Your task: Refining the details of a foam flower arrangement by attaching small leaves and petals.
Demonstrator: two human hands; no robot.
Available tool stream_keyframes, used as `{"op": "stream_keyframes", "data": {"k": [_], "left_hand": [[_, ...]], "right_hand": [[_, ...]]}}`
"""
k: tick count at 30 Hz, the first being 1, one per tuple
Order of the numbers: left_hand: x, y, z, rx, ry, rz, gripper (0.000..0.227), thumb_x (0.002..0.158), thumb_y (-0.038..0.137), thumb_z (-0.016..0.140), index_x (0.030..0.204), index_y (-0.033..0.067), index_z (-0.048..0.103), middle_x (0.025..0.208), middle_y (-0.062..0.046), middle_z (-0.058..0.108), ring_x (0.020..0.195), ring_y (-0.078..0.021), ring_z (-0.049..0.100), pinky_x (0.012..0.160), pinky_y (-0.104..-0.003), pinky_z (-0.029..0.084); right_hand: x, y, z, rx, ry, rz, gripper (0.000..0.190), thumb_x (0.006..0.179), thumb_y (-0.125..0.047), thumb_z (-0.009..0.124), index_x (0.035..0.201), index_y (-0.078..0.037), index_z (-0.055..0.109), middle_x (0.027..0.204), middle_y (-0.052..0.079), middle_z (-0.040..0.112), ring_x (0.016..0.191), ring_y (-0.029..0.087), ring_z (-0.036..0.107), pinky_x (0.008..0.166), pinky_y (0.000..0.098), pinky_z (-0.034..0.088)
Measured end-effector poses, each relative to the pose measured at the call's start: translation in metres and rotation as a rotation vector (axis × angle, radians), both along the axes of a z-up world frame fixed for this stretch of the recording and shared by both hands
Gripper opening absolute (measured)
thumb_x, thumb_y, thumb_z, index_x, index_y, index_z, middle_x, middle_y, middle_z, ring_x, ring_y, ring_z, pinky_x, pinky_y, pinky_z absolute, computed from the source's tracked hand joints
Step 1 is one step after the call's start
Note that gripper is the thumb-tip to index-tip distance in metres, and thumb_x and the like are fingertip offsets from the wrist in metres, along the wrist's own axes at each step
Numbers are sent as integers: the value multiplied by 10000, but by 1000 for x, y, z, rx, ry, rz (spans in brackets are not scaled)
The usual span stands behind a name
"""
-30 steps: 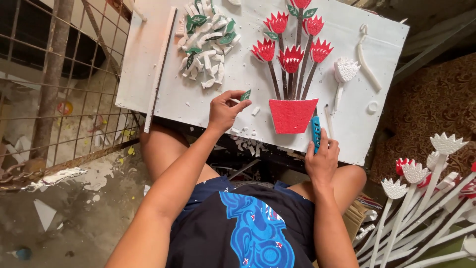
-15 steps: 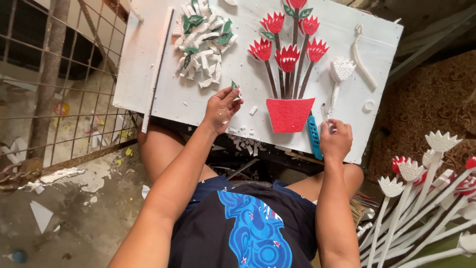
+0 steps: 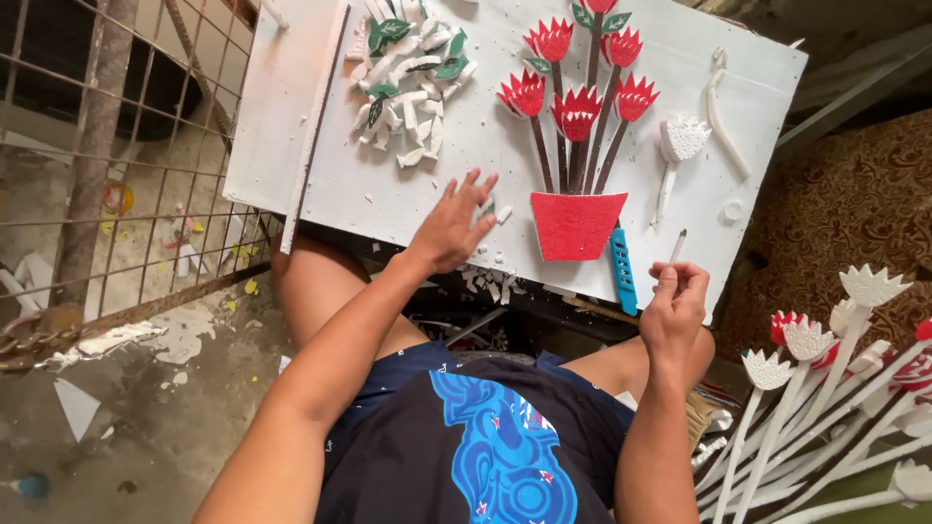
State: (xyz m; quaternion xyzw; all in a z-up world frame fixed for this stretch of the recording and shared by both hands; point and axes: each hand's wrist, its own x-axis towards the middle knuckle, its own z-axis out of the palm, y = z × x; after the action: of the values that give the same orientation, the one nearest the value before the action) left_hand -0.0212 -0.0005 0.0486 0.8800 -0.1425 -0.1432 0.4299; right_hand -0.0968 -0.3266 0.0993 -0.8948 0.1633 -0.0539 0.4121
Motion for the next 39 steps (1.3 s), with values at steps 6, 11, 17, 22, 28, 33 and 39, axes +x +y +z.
{"op": "stream_keyframes", "data": {"k": [6, 11, 17, 22, 28, 33, 39], "left_hand": [[-91, 4, -7, 7, 96, -640, 353, 1038, 402, 434, 1253, 122, 446, 982, -249, 692, 921, -456, 715, 833, -565, 559], [-51, 18, -34, -256, 194, 37, 340, 937, 439, 710, 1101, 146, 655, 887, -129, 709, 891, -317, 716, 781, -427, 566], [34, 6, -70, -1258, 785, 370, 170, 970, 174, 741, 1097, 94, 662, 860, 1, 607, 749, -124, 621, 639, -226, 488], [38, 2, -118, -1520, 883, 241, 266, 973, 93, 703, 1233, 101, 642, 1041, -78, 768, 906, -218, 758, 763, -304, 542], [53, 19, -103, -1517, 904, 237, 275, 962, 97, 719, 1224, 103, 637, 1039, -81, 745, 909, -232, 742, 773, -326, 544], [68, 34, -96, -1509, 921, 240, 283, 952, 100, 733, 1217, 104, 632, 1038, -84, 727, 911, -242, 729, 781, -344, 545], [68, 33, -95, -1533, 948, 253, 294, 940, 103, 749, 1208, 107, 626, 1036, -88, 704, 914, -255, 713, 791, -365, 547]], "right_hand": [[-5, 11, 9, 194, -4, 73, 166, 1169, -158, 424, 1242, -13, 453, 1037, 164, 722, 984, 252, 714, 858, 382, 573], [6, 15, -27, 333, -52, 119, 125, 1156, -147, 429, 1236, -51, 437, 869, 93, 649, 769, 166, 643, 718, 282, 533], [58, 113, 18, 368, -38, 317, 206, 1107, -202, 449, 1249, -84, 540, 829, 72, 560, 764, 169, 545, 723, 310, 472], [124, 215, 50, 348, -111, 456, 264, 1103, -260, 496, 1268, -147, 668, 952, 141, 693, 909, 242, 676, 839, 424, 548], [202, 330, 38, 267, -64, 600, 158, 967, -292, 627, 1071, -209, 711, 911, -3, 764, 723, 126, 628, 546, 305, 460], [250, 393, 12, 219, 67, 572, 432, 986, -382, 410, 1019, -102, 737, 907, 72, 786, 830, 260, 702, 695, 411, 480], [266, 424, 7, 211, 139, 551, 381, 973, -350, 421, 1020, -135, 731, 781, 27, 741, 732, 223, 643, 612, 410, 444]]}}
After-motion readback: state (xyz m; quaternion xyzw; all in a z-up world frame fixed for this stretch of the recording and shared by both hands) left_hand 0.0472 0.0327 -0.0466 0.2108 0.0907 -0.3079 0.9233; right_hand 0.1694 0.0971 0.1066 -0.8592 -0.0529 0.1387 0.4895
